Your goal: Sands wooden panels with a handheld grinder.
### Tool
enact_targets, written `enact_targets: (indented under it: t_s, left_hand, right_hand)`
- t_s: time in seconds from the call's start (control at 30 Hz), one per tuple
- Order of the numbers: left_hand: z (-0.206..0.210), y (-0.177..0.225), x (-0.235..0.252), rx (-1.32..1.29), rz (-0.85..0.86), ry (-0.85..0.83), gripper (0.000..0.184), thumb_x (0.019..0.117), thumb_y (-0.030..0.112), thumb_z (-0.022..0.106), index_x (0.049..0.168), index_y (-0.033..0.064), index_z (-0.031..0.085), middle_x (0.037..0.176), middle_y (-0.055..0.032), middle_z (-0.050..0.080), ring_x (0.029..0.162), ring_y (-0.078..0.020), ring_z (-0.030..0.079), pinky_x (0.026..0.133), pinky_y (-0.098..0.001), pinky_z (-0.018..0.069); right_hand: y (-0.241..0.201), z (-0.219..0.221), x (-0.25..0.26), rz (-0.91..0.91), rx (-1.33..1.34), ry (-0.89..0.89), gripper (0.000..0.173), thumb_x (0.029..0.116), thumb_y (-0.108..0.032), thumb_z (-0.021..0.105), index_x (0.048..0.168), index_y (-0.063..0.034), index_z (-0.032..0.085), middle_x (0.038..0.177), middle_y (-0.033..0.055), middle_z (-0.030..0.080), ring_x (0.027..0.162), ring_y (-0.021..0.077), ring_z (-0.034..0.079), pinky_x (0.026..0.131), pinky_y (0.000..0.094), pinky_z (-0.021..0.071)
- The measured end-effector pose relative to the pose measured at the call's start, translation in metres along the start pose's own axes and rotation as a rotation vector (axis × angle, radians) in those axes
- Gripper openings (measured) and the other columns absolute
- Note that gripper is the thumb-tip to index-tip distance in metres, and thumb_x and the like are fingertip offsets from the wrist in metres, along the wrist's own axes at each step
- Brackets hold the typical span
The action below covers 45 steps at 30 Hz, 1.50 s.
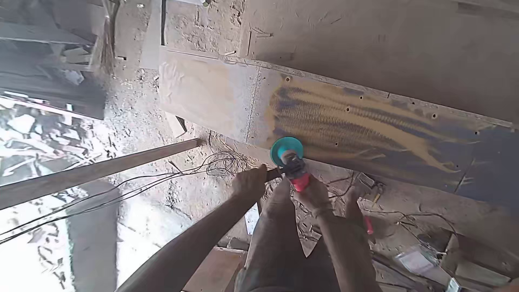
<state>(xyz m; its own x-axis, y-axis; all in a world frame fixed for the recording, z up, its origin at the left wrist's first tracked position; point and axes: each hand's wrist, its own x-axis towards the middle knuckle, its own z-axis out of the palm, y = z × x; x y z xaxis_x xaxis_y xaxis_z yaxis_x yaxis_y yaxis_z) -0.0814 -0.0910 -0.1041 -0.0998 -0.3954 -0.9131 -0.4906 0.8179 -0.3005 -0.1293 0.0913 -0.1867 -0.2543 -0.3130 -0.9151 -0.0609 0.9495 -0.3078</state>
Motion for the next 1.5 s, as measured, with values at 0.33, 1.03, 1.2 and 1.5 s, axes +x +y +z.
enact_targets:
  t_s: [0.33,1.03,1.2,1.5]
  left_hand:
    - [0.047,-0.065,0.035,-0.222,0.057,0.0,0.035,0.1012,0.041,0.058,0.124,0.0148,0.063,0.108,-0.0164,0.074,0.103,-0.0386,0.072,0.084,-0.0621,0.0565]
    - [0.015,0.39,-0.005,0.036,0.603,-0.029,0.045,0.0869,0.015,0.071,0.131,0.0105,0.061,0.121,-0.0194,0.07,0.111,-0.0421,0.068,0.082,-0.0645,0.0559]
    - [0.021,0.45,-0.033,0.056,0.585,0.007,0.04,0.093,0.012,0.067,0.131,0.0057,0.06,0.119,-0.0208,0.069,0.11,-0.0422,0.068,0.08,-0.06,0.0579]
    - [0.015,0.275,-0.04,0.218,0.214,-0.025,0.045,0.091,0.01,0.064,0.135,0.0132,0.054,0.111,-0.0183,0.072,0.098,-0.0415,0.072,0.074,-0.06,0.0584]
  right_hand:
    - [-0.07,-0.027,-0.027,0.072,-0.244,-0.111,0.068,0.0734,-0.046,0.078,0.124,-0.0044,0.063,0.114,0.0149,0.073,0.106,0.0316,0.072,0.085,0.0532,0.0586]
    - [0.357,-0.117,-0.047,0.559,0.214,0.182,0.065,0.0675,-0.034,0.093,0.119,-0.0023,0.069,0.115,0.0233,0.072,0.112,0.0417,0.068,0.095,0.0657,0.0527]
    - [0.426,-0.109,-0.038,0.464,0.422,0.249,0.068,0.0636,-0.021,0.097,0.12,0.0032,0.067,0.115,0.0256,0.07,0.113,0.0415,0.067,0.098,0.0645,0.0511]
    - [0.271,-0.054,-0.018,0.156,0.239,0.042,0.065,0.0702,-0.042,0.086,0.123,-0.0082,0.069,0.115,0.0158,0.073,0.111,0.0334,0.07,0.095,0.0592,0.0556]
